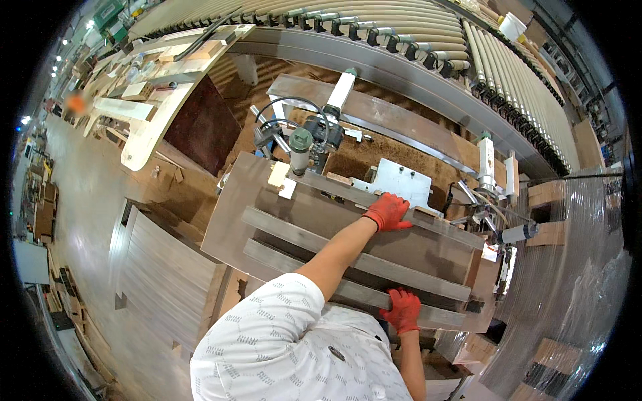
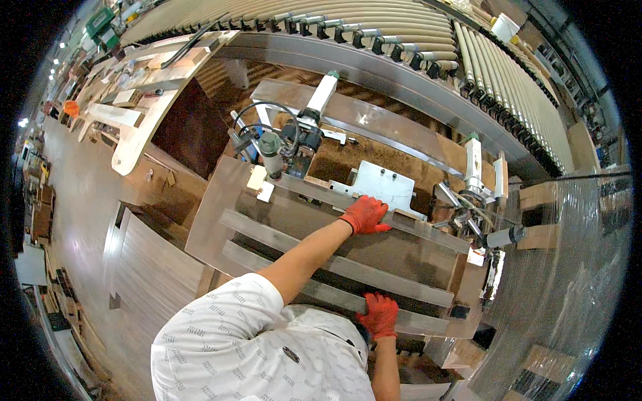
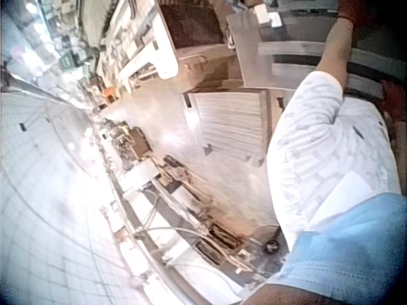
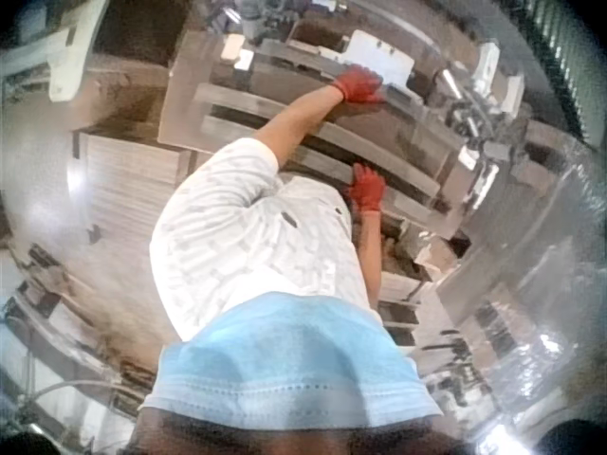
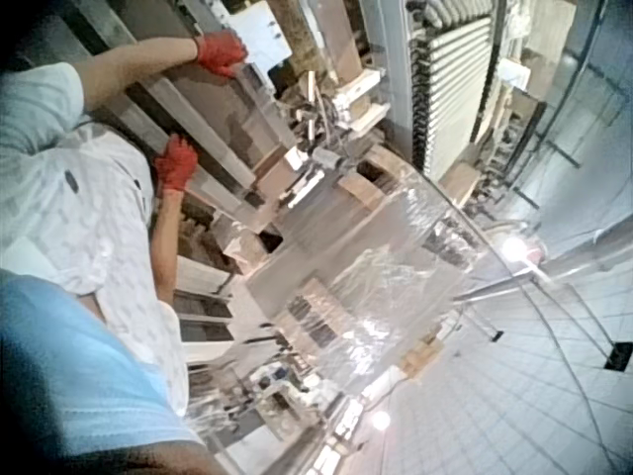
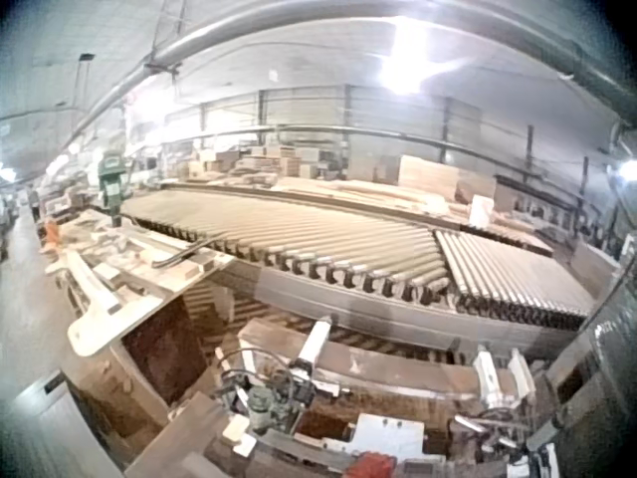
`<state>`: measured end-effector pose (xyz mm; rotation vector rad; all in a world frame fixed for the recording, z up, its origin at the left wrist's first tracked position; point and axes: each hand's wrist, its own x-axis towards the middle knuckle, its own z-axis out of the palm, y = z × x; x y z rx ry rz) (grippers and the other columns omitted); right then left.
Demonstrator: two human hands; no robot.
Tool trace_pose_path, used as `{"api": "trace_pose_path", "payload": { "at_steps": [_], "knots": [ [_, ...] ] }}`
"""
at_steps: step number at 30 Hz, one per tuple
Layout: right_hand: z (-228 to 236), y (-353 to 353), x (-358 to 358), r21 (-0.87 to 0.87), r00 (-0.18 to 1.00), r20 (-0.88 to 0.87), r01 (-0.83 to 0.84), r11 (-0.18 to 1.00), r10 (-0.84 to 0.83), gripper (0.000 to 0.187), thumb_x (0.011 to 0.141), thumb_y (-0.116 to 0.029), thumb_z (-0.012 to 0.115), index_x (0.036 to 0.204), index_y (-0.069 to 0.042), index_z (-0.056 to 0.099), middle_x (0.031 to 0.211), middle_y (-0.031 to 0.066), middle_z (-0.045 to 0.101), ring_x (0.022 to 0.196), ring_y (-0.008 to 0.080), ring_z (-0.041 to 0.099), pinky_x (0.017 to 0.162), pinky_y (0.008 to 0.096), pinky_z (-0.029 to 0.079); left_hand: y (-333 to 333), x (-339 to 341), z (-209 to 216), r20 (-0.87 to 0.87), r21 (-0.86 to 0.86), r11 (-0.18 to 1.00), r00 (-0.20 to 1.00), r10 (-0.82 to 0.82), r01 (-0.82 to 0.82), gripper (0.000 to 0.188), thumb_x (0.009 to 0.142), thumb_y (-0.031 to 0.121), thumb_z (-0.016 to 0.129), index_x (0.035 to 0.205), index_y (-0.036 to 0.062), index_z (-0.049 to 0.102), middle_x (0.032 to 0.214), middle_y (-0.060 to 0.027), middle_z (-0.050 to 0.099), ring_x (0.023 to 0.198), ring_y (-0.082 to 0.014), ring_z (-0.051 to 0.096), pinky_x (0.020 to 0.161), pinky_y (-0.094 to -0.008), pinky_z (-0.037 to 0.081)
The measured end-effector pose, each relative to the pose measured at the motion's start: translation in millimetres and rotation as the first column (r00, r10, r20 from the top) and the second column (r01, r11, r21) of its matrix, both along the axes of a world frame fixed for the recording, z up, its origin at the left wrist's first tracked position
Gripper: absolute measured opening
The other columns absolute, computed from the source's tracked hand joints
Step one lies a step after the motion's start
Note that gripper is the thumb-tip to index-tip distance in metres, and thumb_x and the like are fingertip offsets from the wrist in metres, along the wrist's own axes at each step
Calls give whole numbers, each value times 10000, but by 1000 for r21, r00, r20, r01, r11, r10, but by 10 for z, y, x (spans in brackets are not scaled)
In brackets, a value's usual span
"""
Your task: The person picks up wooden planks from a stack and feeds them one at a time into a woodworking machine.
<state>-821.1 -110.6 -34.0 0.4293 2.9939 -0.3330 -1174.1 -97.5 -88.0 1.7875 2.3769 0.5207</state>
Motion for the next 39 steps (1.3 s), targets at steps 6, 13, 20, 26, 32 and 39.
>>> {"api": "trace_pose_path", "payload": {
  "at_steps": [6,13,20,26,32,39],
  "knots": [
    [61,0,-8,-16,999,50,2,1000,-1,644,618,-428,944,1180,-188,740,1090,90,739,1009,338,699,854,493,531,-27,3,104,-13,-44,999,1000,-5,5,683,973,725,645,1114,60,706,1028,-158,765,974,-357,744,884,-490,551],
    [74,21,66,-37,999,-8,35,999,-36,663,665,-439,936,1240,-191,719,1153,83,740,1030,330,702,894,497,532,62,27,155,9,6,1000,1000,-10,10,675,949,722,676,1060,57,714,999,-183,762,970,-387,746,863,-528,568],
    [195,51,12,-81,996,82,25,996,-18,634,719,-411,920,1267,-192,687,1140,81,733,1086,321,704,908,498,537,99,30,159,-37,57,998,999,-15,17,639,928,694,727,957,58,686,923,-191,742,899,-410,737,804,-534,571],
    [170,88,69,-142,1000,8,15,990,-14,625,734,-422,910,1267,-192,678,1154,83,726,1111,316,701,903,491,532,141,129,273,-95,-40,999,995,25,-29,646,927,706,720,969,62,688,953,-199,754,915,-408,736,804,-540,567],
    [115,57,88,-135,997,-69,11,991,-21,574,755,-343,896,1255,-172,671,1105,91,719,1066,328,702,861,491,508,142,97,157,-136,28,1000,991,5,-2,591,922,631,764,1099,69,723,1011,-160,763,959,-386,735,833,-512,569],
    [88,70,46,-95,997,-81,12,995,-20,553,763,-392,901,1219,-176,673,1117,73,714,1056,286,701,854,463,509,174,83,138,-117,40,999,993,13,-8,568,912,627,785,1029,78,697,973,-145,748,933,-360,732,816,-496,563]
  ]
}}
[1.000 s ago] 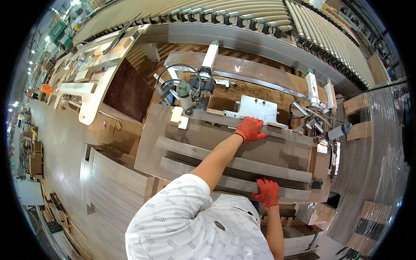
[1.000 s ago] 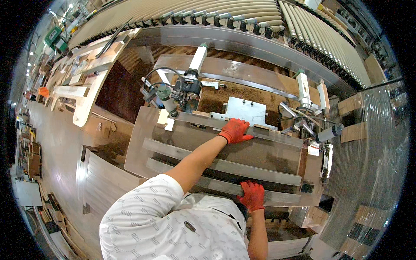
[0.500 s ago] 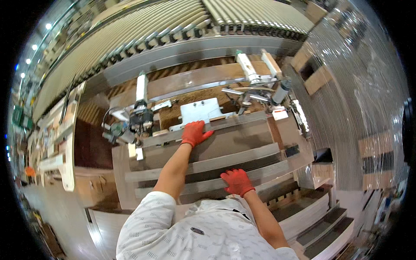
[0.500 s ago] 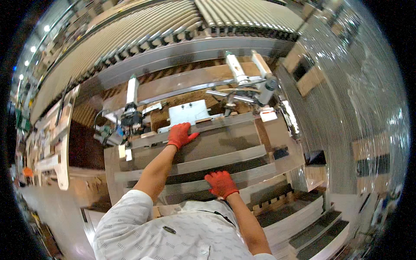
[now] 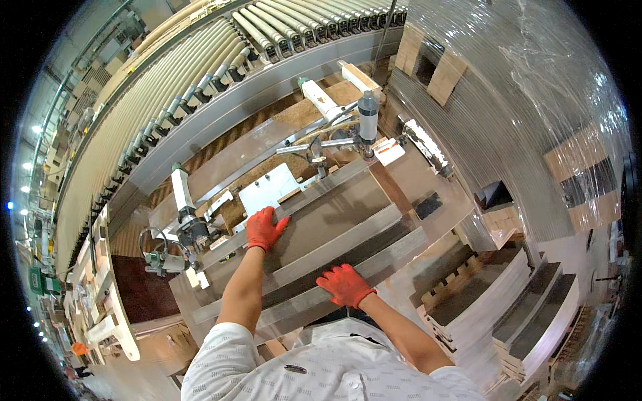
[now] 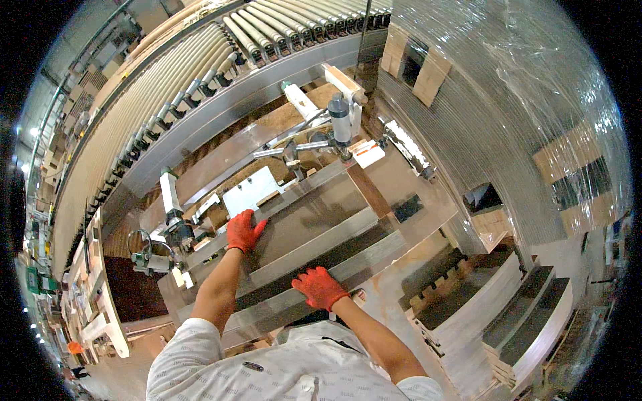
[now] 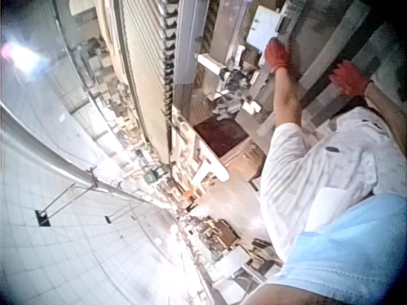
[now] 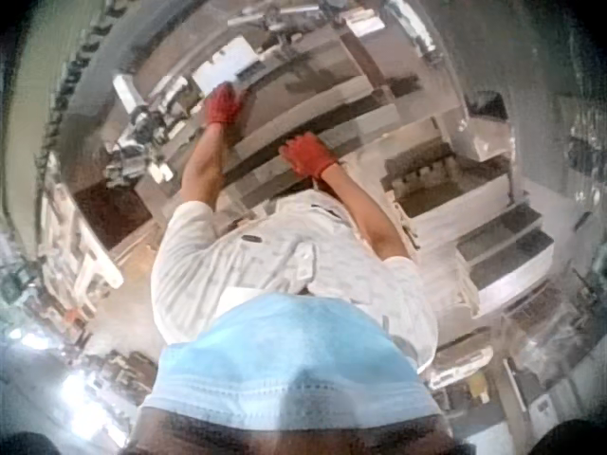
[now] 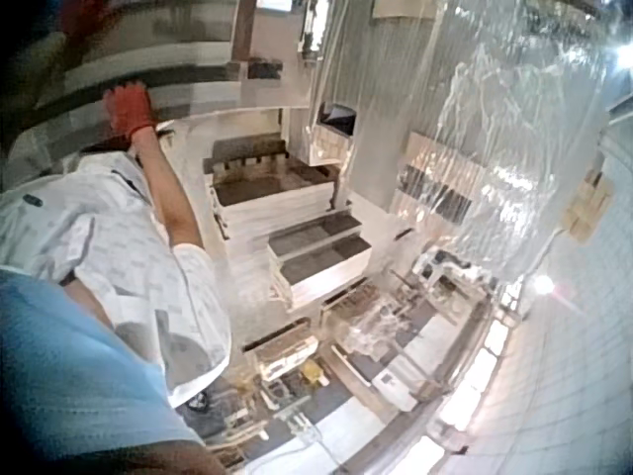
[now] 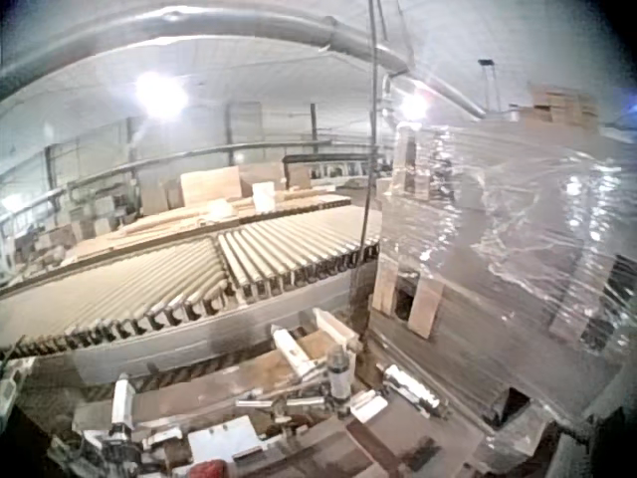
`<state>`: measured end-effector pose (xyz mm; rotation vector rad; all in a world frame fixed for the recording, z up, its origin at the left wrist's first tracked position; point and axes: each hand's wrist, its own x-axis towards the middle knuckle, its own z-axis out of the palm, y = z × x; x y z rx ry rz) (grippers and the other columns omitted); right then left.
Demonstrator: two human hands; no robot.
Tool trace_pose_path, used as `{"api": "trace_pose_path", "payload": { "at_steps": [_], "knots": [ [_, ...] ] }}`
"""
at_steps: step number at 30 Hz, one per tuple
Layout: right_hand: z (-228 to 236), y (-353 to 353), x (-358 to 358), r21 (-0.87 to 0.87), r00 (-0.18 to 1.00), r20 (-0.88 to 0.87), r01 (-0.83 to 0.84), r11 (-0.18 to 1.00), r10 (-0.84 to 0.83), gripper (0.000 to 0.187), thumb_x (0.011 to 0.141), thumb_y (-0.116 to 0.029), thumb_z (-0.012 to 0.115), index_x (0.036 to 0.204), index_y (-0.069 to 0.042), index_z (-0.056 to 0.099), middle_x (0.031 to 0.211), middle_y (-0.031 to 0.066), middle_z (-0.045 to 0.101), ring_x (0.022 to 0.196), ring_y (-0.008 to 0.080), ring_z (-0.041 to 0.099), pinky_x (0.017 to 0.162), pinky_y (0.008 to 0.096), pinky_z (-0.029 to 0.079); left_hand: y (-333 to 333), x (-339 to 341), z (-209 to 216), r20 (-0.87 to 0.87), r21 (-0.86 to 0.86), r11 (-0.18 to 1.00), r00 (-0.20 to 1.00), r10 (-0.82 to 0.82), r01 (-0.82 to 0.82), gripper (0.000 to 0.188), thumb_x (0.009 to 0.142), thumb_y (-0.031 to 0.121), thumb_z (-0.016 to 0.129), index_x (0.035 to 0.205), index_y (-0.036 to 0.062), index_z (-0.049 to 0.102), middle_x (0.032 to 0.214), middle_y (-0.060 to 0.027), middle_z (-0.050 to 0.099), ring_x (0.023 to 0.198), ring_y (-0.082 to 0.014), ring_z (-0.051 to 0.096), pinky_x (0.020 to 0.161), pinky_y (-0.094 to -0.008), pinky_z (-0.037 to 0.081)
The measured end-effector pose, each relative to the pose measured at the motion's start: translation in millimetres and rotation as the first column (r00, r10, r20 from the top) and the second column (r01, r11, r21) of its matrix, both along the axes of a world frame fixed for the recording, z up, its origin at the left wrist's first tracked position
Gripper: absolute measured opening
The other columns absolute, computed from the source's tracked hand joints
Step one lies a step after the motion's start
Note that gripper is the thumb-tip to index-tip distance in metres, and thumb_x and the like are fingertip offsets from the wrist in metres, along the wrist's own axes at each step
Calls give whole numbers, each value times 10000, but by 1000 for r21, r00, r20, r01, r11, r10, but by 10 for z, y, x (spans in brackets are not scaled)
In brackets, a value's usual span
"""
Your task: The person picks up wooden planks from a stack and feeds them one at a time into a woodworking machine.
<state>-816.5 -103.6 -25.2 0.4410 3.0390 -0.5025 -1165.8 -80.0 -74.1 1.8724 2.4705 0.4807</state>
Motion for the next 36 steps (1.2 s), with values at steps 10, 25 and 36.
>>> {"api": "trace_pose_path", "payload": {
  "at_steps": [10,25,36],
  "knots": [
    [120,59,-30,-27,998,62,-19,999,21,599,755,-386,913,1261,-174,672,1092,78,726,1055,313,717,846,479,535,7,-28,-6,6,54,998,999,-38,38,576,912,633,780,1011,74,684,938,-142,736,900,-352,728,786,-492,563],
    [125,-27,37,-22,990,139,16,1000,-12,551,761,-359,890,1230,-164,675,1131,90,726,1090,326,707,906,489,533,-92,21,-16,33,25,997,996,-80,79,560,930,566,783,1208,90,688,1065,-145,744,963,-360,733,817,-507,577],
    [101,-102,115,61,997,75,9,998,-14,580,775,-407,906,1255,-186,667,1160,72,721,1102,308,711,898,478,534,-79,-142,-135,96,-16,989,985,-143,145,610,937,573,785,1321,107,699,1181,-144,755,1085,-359,733,920,-484,584]
  ]
}}
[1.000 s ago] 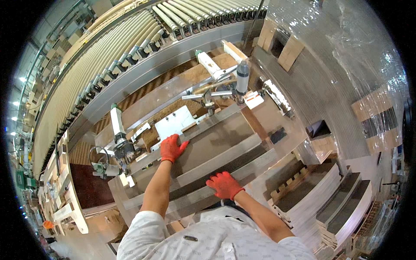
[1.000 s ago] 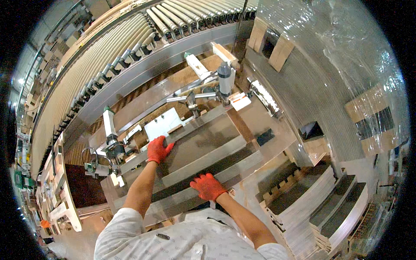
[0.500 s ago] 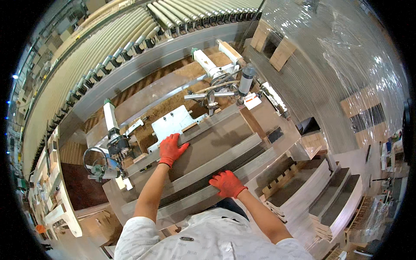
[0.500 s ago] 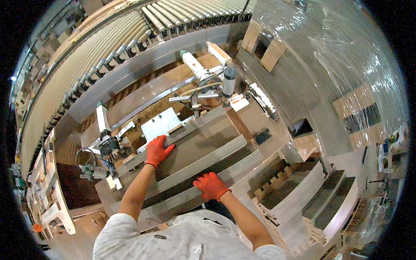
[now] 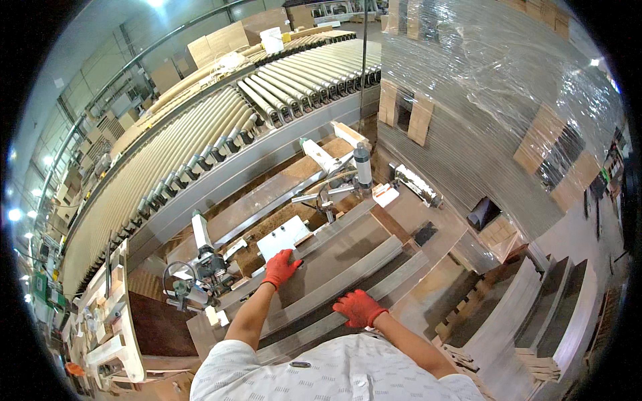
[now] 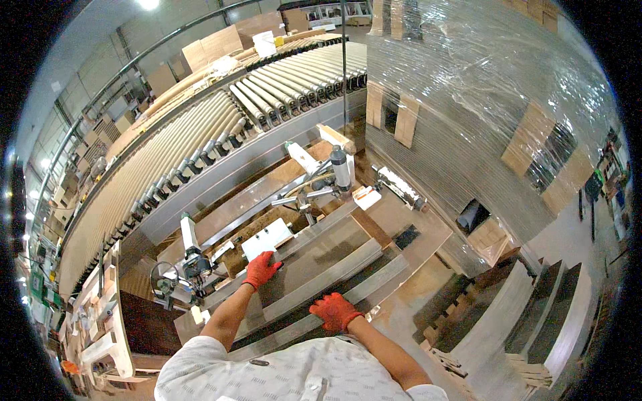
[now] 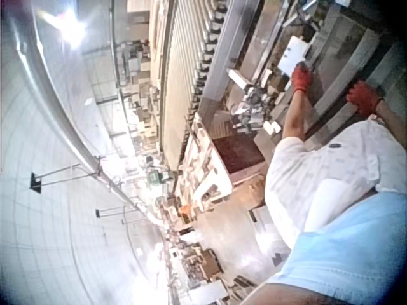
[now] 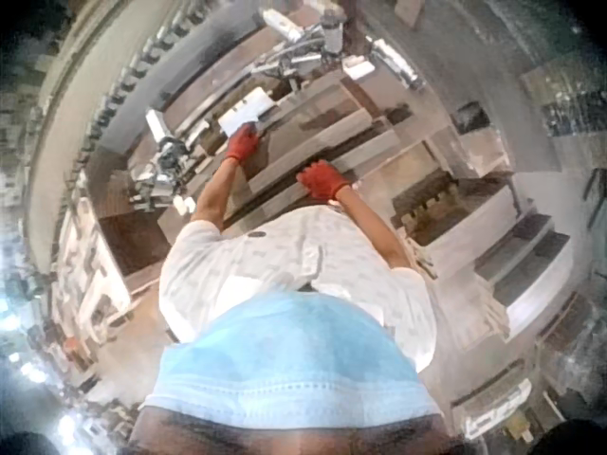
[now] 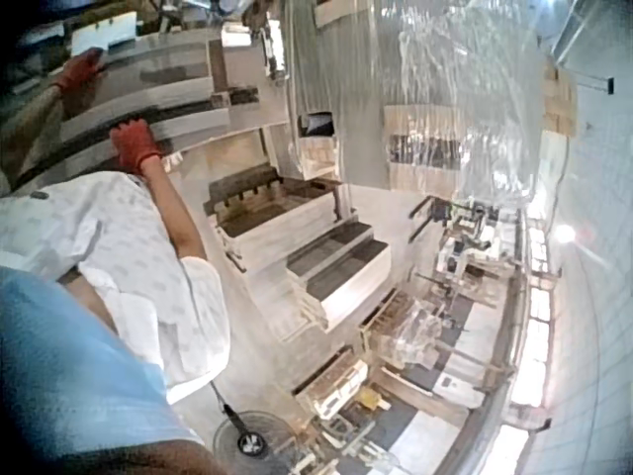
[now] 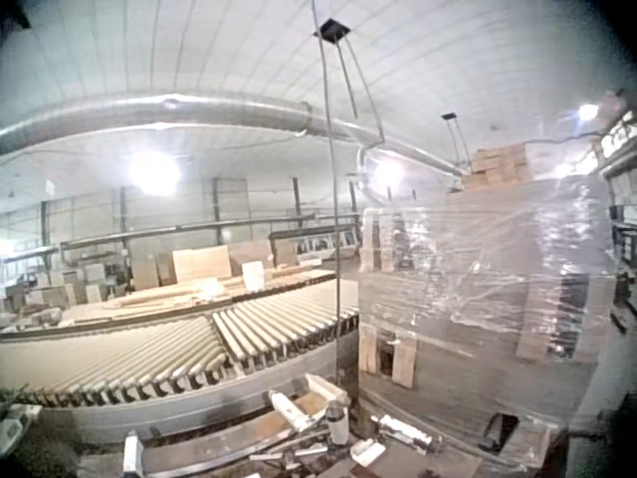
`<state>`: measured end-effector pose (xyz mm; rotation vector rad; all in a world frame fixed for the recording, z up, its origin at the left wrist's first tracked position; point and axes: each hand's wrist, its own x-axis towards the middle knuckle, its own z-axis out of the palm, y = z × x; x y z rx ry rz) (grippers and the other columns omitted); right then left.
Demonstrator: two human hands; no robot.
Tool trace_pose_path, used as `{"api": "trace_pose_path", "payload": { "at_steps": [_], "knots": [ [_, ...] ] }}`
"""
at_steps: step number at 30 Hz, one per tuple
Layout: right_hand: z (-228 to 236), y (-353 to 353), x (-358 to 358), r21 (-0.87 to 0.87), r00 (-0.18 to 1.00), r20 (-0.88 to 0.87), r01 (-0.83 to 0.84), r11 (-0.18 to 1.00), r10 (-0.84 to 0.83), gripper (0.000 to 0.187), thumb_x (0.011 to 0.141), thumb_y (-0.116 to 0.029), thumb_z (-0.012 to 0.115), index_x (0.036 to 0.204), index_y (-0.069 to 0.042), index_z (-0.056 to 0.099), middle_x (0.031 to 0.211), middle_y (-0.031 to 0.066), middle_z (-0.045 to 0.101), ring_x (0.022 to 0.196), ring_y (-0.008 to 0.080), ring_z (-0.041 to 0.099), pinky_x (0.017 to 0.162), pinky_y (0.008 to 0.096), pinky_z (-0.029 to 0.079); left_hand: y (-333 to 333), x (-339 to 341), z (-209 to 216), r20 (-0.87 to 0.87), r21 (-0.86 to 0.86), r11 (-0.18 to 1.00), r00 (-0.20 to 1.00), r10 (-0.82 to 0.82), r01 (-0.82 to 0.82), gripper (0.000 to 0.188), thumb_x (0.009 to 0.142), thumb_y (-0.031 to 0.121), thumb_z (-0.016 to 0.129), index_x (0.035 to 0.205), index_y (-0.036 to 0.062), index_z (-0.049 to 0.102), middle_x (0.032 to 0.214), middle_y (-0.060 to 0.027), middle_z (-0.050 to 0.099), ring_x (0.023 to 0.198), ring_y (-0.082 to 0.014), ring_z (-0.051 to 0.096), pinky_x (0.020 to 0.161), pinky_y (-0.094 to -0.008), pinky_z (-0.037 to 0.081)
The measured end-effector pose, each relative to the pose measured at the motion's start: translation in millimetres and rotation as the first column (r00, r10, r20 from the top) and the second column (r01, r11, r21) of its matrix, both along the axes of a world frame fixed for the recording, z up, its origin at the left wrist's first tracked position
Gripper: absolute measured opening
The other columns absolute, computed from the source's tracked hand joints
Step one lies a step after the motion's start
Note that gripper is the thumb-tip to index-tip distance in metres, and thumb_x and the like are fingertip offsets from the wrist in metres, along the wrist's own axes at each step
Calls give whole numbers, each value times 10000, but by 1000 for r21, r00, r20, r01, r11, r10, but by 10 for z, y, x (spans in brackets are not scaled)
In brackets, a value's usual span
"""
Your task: The person picks up wooden planks from a stack and feeds them one at a time into a woodworking machine.
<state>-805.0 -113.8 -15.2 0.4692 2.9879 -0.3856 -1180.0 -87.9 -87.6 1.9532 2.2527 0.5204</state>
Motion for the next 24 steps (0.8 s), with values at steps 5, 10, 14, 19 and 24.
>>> {"api": "trace_pose_path", "payload": {
  "at_steps": [5,10,14,19,24],
  "knots": [
    [-93,-18,75,-48,994,-107,23,999,-28,537,760,-319,887,1229,-176,666,1112,87,723,1082,335,712,907,506,526,-37,87,-37,-4,5,1000,1000,12,-12,583,960,495,791,1326,60,661,1228,-184,717,1117,-403,703,939,-510,577],
    [-100,-26,79,-21,997,-79,16,1000,-18,523,760,-328,892,1206,-179,665,1119,84,717,1088,321,710,905,497,526,-36,96,-42,-31,94,995,999,-30,33,534,927,414,838,1269,55,641,1193,-186,685,1102,-412,675,922,-525,562],
    [-111,-17,102,-57,992,-118,25,998,-32,497,762,-314,887,1182,-172,664,1119,86,714,1087,311,710,905,488,528,-78,148,75,-172,157,986,985,-29,56,517,932,395,830,1269,54,638,1189,-188,680,1096,-416,662,926,-523,548],
    [-43,-4,50,-72,999,-29,12,997,-15,500,785,-343,888,1200,-167,672,1164,73,720,1134,303,694,926,478,522,-167,48,228,-32,146,985,996,-86,90,489,959,353,805,1294,42,632,1166,-194,683,1088,-415,657,925,-513,541],
    [-43,-8,64,-60,997,-73,16,998,-20,476,783,-325,884,1181,-160,683,1140,71,725,1140,297,689,931,473,519,-234,220,437,259,47,979,944,-205,200,540,973,375,815,1360,39,644,1251,-190,706,1114,-403,703,936,-476,573]
  ]
}}
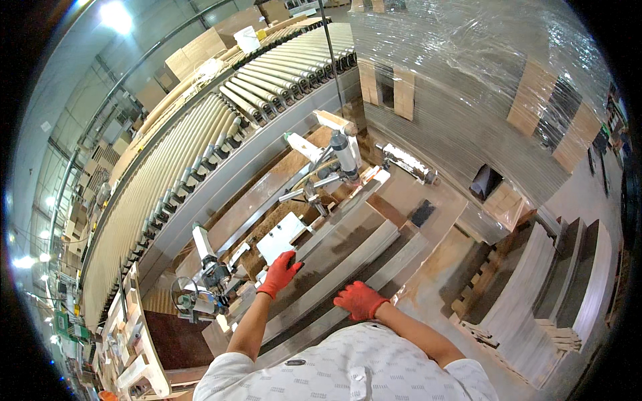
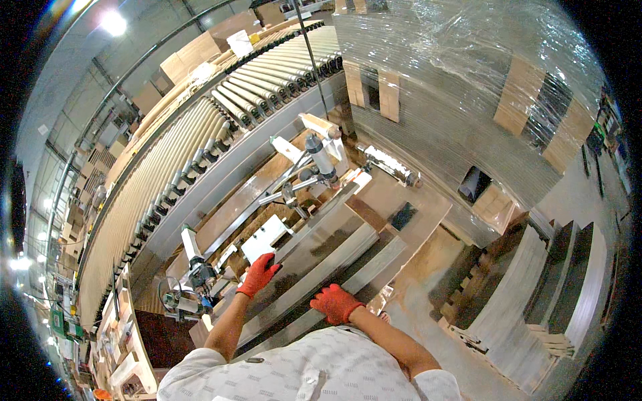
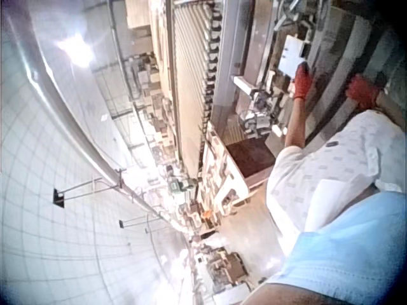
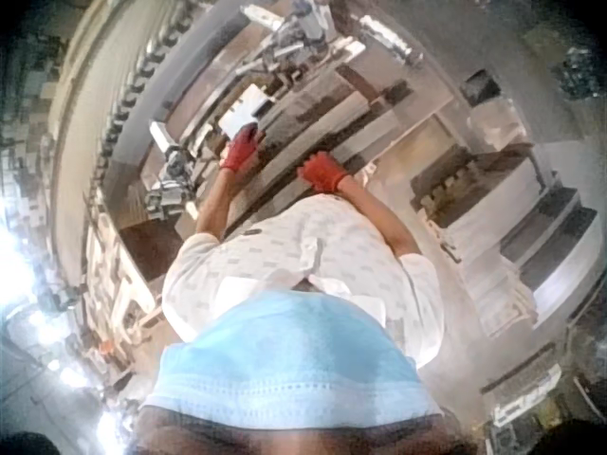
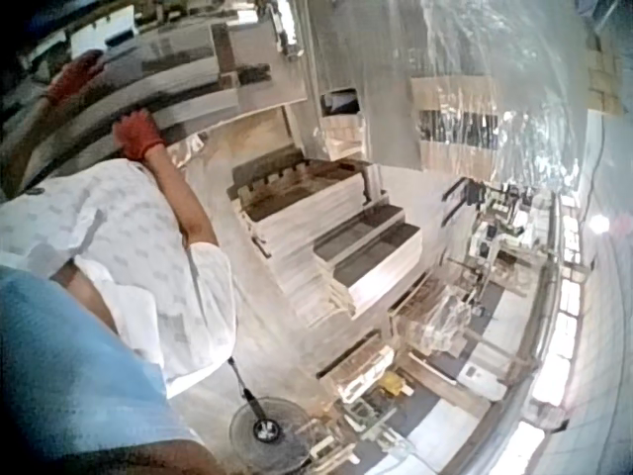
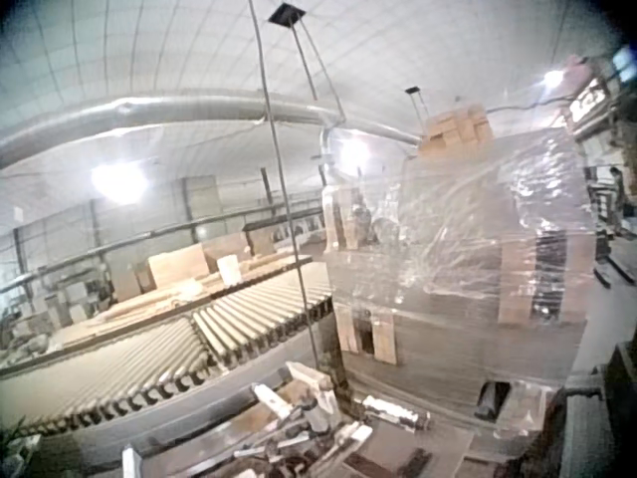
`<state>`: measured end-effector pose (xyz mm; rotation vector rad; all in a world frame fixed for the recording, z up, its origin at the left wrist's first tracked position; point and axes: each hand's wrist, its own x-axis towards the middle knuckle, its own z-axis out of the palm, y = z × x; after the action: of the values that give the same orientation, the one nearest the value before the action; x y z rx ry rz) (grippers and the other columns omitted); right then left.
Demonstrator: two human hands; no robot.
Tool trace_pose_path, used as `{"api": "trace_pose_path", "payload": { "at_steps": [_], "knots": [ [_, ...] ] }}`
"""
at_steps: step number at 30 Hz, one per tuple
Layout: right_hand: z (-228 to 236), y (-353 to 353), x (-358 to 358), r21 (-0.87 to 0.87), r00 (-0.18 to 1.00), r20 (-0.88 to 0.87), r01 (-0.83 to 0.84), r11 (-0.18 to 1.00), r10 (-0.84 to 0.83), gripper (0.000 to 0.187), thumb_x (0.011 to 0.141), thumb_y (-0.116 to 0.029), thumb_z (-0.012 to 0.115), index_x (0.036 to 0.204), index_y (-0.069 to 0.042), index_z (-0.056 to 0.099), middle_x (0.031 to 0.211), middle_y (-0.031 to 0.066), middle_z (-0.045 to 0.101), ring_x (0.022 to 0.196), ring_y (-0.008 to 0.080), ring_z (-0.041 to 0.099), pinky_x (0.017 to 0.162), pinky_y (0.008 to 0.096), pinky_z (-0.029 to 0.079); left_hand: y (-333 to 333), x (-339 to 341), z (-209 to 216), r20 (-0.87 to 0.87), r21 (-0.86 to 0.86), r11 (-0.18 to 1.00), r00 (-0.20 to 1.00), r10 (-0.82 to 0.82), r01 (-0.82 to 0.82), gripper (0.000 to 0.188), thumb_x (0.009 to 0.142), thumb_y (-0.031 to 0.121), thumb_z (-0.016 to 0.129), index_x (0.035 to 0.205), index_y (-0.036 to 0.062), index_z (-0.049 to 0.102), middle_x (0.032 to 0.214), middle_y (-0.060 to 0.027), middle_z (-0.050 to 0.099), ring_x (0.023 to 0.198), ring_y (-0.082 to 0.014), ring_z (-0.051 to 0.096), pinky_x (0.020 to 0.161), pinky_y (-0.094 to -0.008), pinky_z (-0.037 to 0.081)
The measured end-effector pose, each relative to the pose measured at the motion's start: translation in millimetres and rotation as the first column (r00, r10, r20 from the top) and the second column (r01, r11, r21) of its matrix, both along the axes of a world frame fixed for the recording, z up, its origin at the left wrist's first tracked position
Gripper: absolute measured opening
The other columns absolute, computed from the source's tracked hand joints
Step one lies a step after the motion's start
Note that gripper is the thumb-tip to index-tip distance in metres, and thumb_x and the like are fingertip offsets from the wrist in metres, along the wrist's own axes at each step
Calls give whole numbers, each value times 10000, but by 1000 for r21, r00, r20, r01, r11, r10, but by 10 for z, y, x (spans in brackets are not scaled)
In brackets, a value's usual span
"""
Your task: The person picks up wooden planks from a stack and feeds them one at a time into a woodworking machine.
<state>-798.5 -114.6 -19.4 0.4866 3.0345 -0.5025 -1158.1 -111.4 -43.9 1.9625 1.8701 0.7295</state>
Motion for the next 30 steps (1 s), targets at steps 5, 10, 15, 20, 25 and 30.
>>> {"api": "trace_pose_path", "payload": {
  "at_steps": [5,10,15,20,25,30],
  "knots": [
    [-147,42,14,0,1000,-20,7,1000,-7,504,789,-296,835,1248,-150,688,1135,92,718,1140,326,686,970,502,515,-229,921,954,-89,-57,996,995,56,-61,602,922,347,874,1388,39,651,1282,-172,705,1127,-397,712,938,-459,581],
    [-210,31,34,12,998,-60,-29,1000,29,531,808,-324,814,1285,-143,665,1188,111,707,1179,330,672,989,519,513,-881,1114,1057,-50,-115,982,988,145,-150,596,891,297,886,1379,39,660,1274,-166,697,1132,-395,697,942,-462,576],
    [-143,32,37,-2,995,-95,-25,1000,25,570,792,-371,865,1280,-154,664,1129,99,709,1155,329,690,969,516,525,-1350,982,915,-261,-28,990,957,126,-138,571,873,277,885,1367,75,682,1287,-140,700,1167,-375,685,1008,-470,540],
    [-43,64,62,-70,991,-130,-41,997,31,601,748,-344,916,1263,-159,665,1182,76,701,1106,310,707,914,487,553,-1479,908,585,-129,-57,986,980,149,-157,624,829,236,895,1391,76,674,1352,-157,726,1238,-395,674,1072,-493,521],
    [-122,85,92,9,940,-327,-104,995,101,551,778,-397,910,1221,-162,680,1187,65,687,1181,278,663,925,464,539,-1464,903,575,-73,-191,966,984,163,-174,651,824,268,903,1405,90,667,1371,-140,730,1271,-384,672,1081,-478,522],
    [-5,-6,117,78,925,-357,-106,991,127,526,789,-403,897,1197,-146,687,1186,65,681,1180,262,645,937,444,522,-1407,985,781,-349,83,996,935,58,-30,732,824,323,903,1445,63,616,1413,-162,698,1255,-381,681,1034,-473,544]
  ]
}}
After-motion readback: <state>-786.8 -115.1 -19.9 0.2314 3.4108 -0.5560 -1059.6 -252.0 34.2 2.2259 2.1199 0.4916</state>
